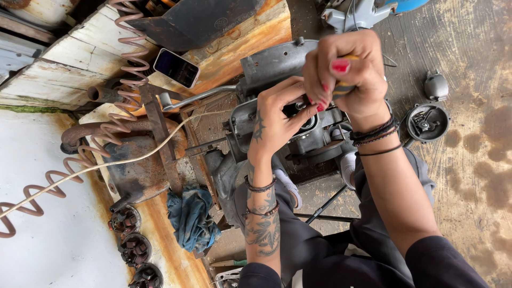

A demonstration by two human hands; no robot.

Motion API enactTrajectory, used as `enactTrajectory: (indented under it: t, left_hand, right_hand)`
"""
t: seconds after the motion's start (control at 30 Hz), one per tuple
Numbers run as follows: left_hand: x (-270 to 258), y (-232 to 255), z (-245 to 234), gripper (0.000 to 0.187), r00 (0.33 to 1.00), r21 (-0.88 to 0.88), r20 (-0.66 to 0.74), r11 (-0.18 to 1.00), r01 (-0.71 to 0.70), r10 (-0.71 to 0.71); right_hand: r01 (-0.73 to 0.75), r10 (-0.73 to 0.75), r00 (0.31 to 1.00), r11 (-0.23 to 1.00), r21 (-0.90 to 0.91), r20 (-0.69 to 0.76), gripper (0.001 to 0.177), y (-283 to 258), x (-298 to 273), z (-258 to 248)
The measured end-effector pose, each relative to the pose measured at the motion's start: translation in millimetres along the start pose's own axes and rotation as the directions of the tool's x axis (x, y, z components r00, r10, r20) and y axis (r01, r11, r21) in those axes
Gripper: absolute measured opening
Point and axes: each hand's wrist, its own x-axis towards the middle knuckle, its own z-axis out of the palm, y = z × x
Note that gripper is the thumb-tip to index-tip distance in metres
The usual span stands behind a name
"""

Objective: The person uses a screwdriver to tighten a screw on a small engine component. They hold the engine part steady with their left hand while turning the screwdriver with their right hand.

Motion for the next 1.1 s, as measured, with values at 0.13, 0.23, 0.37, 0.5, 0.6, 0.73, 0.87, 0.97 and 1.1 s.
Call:
enactTrajectory:
  t: [0.13, 0.23, 0.37, 0.5, 0.6, 0.73, 0.87, 0.97, 1.1]
  left_hand:
    - [-0.2, 0.3, 0.3, 0.013, 0.999, 0.03, 0.03, 0.999, 0.018, -0.019]
    - [0.1, -2.0, 2.0, 0.015, 1.0, 0.01, 0.018, 1.0, 0.001, -0.001]
    - [-1.7, -6.4, 1.8, 0.018, 0.998, 0.056, 0.061, 0.998, -0.007, 0.003]
    - [4.6, 5.3, 2.4, 0.012, 0.999, 0.028, 0.026, 0.999, 0.037, -0.038]
    - [2.5, 3.0, 3.6, 0.01, 0.999, 0.016, 0.011, 0.999, 0.037, -0.037]
    - [2.5, 4.3, 1.1, 0.013, 1.0, 0.042, 0.01, 0.999, 0.027, -0.027]
    - [0.5, 2.6, -0.5, 0.008, 1.0, 0.05, 0.017, 0.998, 0.026, -0.027]
    - [1.1, 6.2, -1.8, 0.007, 0.999, 0.049, 0.012, 0.998, 0.03, -0.03]
    - [2.2, 6.0, -0.7, 0.008, 1.0, 0.051, 0.003, 0.999, 0.01, -0.011]
  right_hand:
    - [-0.067, 0.063, 0.995, 0.997, 0.05, 0.081, 0.033, -1.0, -2.6, -9.2]
    - [-0.061, 0.055, 0.997, 0.989, 0.135, 0.048, 0.032, -0.4, -3.4, -12.1]
    - [-0.065, 0.053, 0.98, 0.996, 0.059, 0.191, 0.027, -12.0, 0.7, -5.5]
    - [0.044, -0.043, 0.999, 0.999, 0.031, -0.022, 0.027, 3.8, -0.7, -6.2]
    - [0.044, -0.05, 0.992, 0.998, -0.048, -0.117, 0.027, -0.4, -2.2, 0.5]
    - [0.061, -0.086, 0.985, 0.986, -0.158, -0.153, 0.029, -4.6, -1.1, 9.2]
    - [0.078, -0.11, 0.984, 0.973, -0.219, -0.141, 0.028, -3.2, -1.2, 10.8]
    - [0.079, -0.111, 0.985, 0.97, -0.231, -0.13, 0.027, -2.8, -0.8, 11.3]
    - [0.076, -0.112, 0.978, 0.977, -0.2, -0.175, 0.026, -0.7, 0.7, 11.1]
